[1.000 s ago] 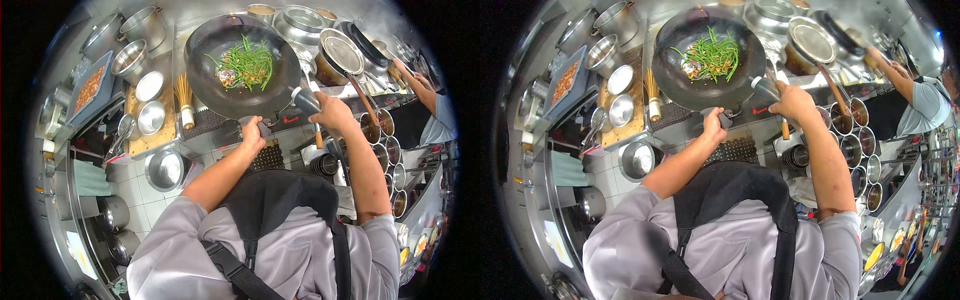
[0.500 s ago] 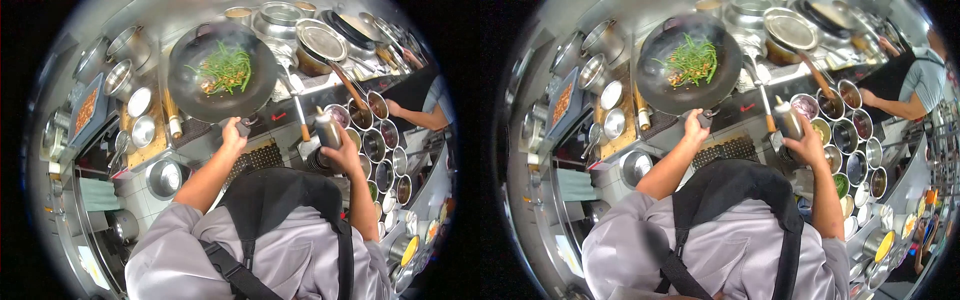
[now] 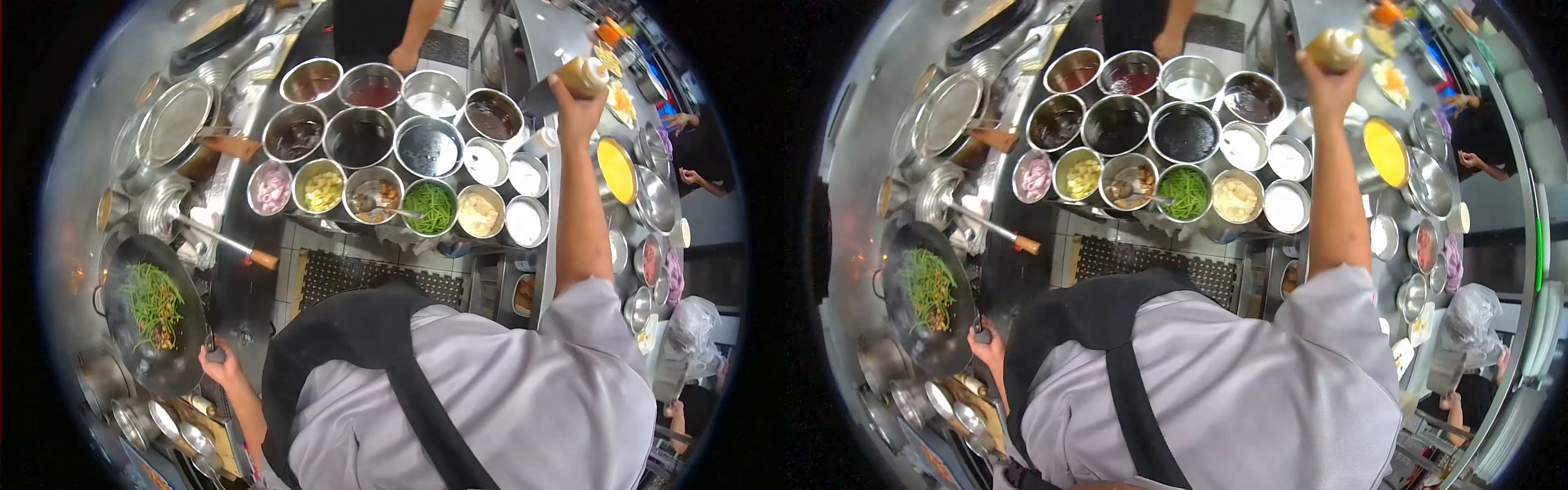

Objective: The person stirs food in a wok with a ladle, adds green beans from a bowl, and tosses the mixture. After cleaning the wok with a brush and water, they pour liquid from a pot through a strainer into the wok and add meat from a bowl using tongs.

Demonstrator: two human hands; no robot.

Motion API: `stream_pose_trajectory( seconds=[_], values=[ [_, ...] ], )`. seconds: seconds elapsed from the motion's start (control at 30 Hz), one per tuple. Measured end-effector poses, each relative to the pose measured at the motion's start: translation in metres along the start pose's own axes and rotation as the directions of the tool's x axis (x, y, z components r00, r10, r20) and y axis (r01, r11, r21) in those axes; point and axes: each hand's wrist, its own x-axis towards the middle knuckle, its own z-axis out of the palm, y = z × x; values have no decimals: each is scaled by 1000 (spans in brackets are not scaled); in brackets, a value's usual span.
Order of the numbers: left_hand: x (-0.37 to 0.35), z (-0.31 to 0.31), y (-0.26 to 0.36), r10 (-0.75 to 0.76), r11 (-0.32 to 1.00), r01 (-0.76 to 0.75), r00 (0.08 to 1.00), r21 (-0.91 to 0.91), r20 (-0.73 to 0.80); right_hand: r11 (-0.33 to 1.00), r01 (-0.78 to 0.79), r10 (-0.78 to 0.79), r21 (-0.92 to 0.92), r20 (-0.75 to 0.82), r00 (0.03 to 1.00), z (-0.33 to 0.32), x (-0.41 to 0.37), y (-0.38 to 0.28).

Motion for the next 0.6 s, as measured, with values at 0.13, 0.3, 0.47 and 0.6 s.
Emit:
stream_pose_trajectory(
  seconds=[0.13, 0.3, 0.47, 0.6],
  values=[
    [2, -6, 9, -42, 999, 41, 999, -11, -31, 842, -40, 16, -538, -48, 999, -28, 45, 93],
    [-15, 10, 9, -245, 954, 255, 966, -156, 79, 769, -456, 529, -448, 45, 847, -43, 28, 154],
    [-36, 34, -7, -121, 976, 133, 990, -171, 77, 616, -185, 752, -766, 502, 427, -83, 66, 212],
    [-21, 18, -16, 338, 625, -348, 927, 699, 160, 575, 44, 247, -817, 225, 943, -44, 60, 123]
  ],
)
